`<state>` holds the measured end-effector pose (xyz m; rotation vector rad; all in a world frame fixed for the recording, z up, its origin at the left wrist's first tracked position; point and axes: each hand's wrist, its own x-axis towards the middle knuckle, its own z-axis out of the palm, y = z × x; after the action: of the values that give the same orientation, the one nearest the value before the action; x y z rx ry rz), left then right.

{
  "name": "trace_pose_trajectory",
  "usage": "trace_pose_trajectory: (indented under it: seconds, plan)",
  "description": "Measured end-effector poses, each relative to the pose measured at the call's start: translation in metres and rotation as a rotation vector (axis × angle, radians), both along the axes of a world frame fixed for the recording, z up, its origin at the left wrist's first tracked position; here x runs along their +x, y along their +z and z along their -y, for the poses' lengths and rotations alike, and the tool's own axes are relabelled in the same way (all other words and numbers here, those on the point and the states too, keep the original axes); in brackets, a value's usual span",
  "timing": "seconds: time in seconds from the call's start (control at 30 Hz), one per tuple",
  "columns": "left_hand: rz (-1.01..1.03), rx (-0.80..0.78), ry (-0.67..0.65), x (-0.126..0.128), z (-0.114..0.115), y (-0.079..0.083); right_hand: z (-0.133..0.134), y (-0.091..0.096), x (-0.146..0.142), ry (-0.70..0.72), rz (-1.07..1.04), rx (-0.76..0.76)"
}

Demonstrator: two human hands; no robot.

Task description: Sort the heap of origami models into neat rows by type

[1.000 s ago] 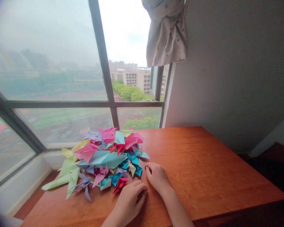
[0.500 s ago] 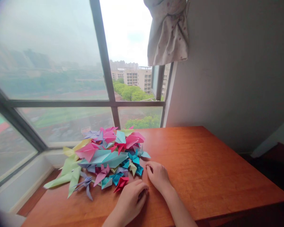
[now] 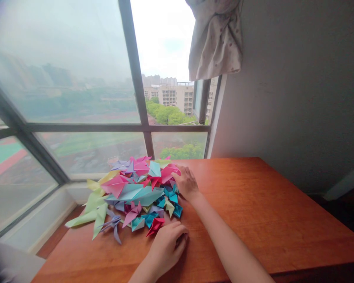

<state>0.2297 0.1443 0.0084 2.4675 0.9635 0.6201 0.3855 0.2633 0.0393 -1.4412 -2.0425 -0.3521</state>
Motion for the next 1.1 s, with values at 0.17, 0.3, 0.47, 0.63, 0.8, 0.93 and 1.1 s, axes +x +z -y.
trace_pose_trajectory:
  seconds: [0.17, 0.3, 0.47, 0.63, 0.8, 0.93, 1.1]
  plan:
    - [-0.004, -0.013, 0.002, 0.000, 0.000, 0.000, -0.012, 0.012, 0.000, 0.056, 0.088, 0.063]
    - [-0.003, -0.023, -0.003, 0.000, 0.000, 0.001, -0.007, 0.033, 0.011, 0.053, 0.021, 0.133]
    - [0.037, -0.051, -0.008, -0.001, -0.001, 0.001, 0.016, 0.054, 0.040, 0.034, -0.189, 0.182]
    - [0.328, -0.264, 0.008, -0.001, -0.003, -0.002, 0.066, 0.054, 0.067, -0.001, -0.436, 0.195]
    - [0.899, -0.885, 0.030, 0.000, -0.013, 0.003, 0.124, 0.030, 0.074, -0.032, -0.541, 0.138]
    - [1.133, -1.156, 0.120, -0.002, -0.018, 0.011, 0.157, 0.003, 0.072, 0.001, -0.485, 0.097]
    - [1.042, -1.018, 0.167, -0.007, -0.015, 0.015, 0.180, -0.013, 0.074, 0.091, -0.411, 0.079]
